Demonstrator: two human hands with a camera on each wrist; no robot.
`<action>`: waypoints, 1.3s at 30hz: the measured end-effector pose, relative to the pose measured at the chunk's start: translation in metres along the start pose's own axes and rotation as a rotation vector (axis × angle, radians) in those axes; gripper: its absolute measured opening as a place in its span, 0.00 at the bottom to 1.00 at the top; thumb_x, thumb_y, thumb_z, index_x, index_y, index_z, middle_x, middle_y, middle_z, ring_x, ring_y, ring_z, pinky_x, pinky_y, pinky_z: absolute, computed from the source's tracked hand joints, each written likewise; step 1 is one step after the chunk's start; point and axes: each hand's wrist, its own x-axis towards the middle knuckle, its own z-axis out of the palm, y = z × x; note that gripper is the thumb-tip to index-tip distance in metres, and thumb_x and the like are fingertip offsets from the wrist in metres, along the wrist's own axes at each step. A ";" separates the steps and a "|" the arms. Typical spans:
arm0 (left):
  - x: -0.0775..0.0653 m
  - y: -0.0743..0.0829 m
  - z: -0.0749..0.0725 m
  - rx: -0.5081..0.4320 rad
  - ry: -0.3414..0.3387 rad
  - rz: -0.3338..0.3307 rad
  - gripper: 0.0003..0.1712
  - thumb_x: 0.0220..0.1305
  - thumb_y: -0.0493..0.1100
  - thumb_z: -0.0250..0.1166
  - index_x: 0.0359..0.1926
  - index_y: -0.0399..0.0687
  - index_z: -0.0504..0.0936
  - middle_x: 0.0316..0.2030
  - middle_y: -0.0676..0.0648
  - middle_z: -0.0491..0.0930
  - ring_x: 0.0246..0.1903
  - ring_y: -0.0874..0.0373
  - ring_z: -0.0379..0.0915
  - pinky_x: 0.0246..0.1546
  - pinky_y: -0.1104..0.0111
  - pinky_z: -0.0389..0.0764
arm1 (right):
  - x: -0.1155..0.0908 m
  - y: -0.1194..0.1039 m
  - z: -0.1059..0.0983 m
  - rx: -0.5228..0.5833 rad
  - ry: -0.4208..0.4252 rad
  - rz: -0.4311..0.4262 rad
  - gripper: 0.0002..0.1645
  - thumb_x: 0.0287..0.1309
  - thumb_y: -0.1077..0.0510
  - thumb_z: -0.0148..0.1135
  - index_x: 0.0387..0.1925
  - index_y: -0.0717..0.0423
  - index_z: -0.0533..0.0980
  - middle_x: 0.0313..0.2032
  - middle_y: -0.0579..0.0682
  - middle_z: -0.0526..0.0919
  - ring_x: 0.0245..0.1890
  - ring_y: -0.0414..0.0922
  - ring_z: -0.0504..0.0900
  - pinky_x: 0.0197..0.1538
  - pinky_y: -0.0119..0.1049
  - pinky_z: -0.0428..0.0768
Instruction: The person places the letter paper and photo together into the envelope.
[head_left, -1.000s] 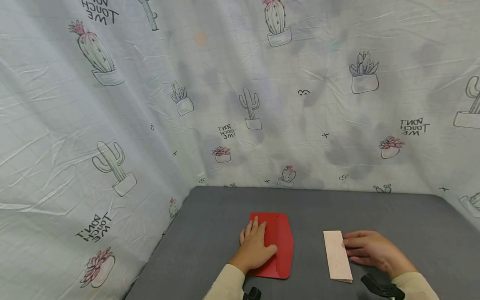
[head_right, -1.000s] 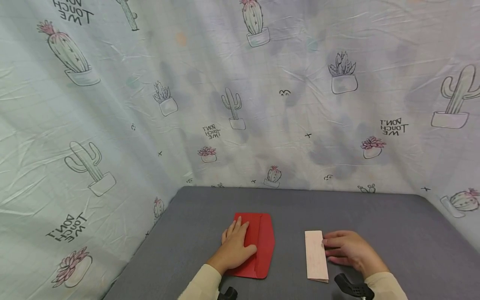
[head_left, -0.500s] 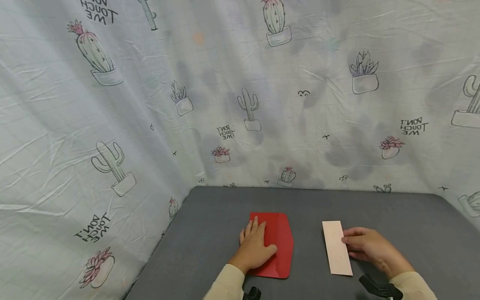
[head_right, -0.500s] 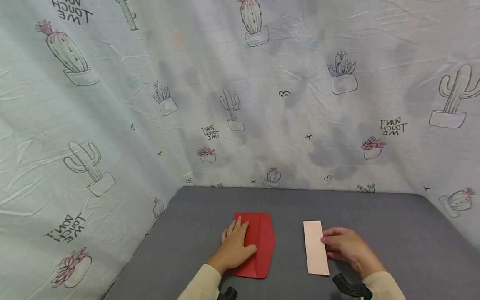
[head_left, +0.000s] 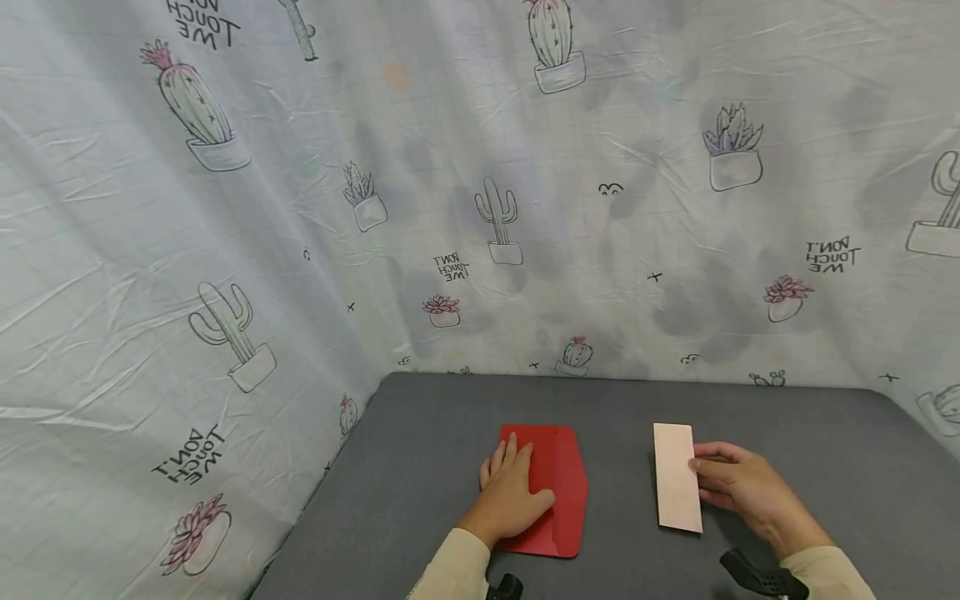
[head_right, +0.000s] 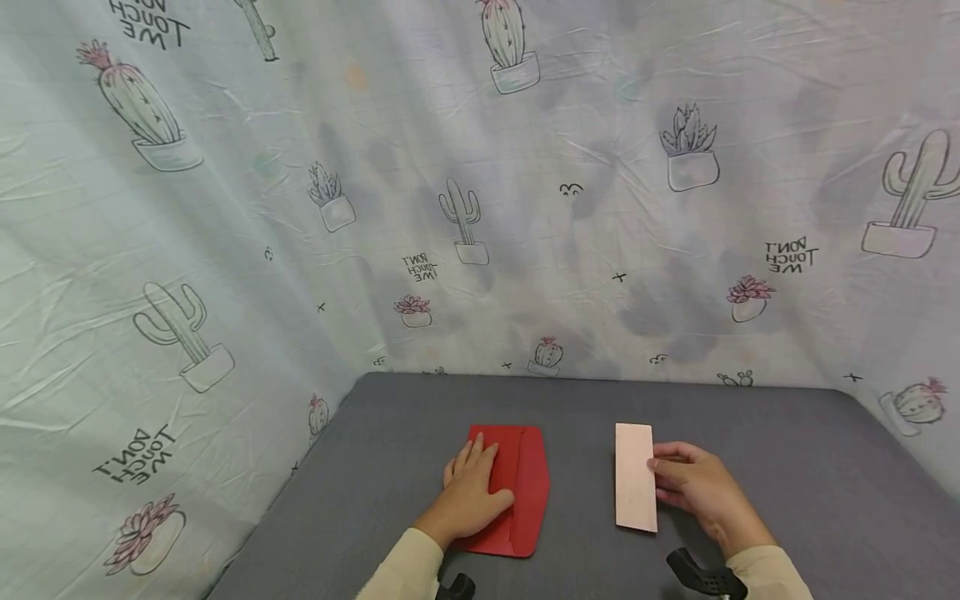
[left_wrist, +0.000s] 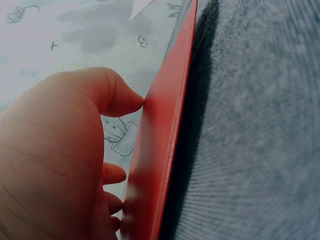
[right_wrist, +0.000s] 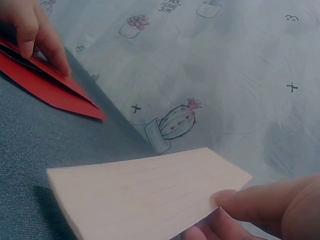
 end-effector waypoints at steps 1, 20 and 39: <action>0.000 0.000 0.000 0.000 0.000 0.000 0.51 0.61 0.53 0.63 0.83 0.39 0.64 0.85 0.35 0.49 0.82 0.35 0.40 0.75 0.33 0.41 | 0.000 0.000 0.000 -0.001 0.004 -0.001 0.15 0.75 0.65 0.66 0.59 0.66 0.80 0.43 0.47 0.85 0.40 0.43 0.86 0.43 0.42 0.88; -0.002 0.001 0.001 -0.005 -0.002 0.005 0.51 0.62 0.54 0.63 0.83 0.39 0.64 0.85 0.35 0.49 0.83 0.36 0.39 0.75 0.34 0.40 | -0.002 0.002 0.003 -0.067 0.022 0.007 0.31 0.76 0.62 0.66 0.70 0.79 0.68 0.48 0.50 0.84 0.43 0.45 0.86 0.45 0.43 0.88; -0.002 0.000 0.002 -0.003 -0.001 0.009 0.51 0.61 0.54 0.63 0.83 0.39 0.64 0.85 0.36 0.49 0.82 0.36 0.40 0.75 0.34 0.41 | -0.004 0.011 0.003 0.049 -0.073 -0.006 0.27 0.78 0.65 0.61 0.71 0.75 0.67 0.45 0.52 0.88 0.43 0.48 0.90 0.47 0.45 0.89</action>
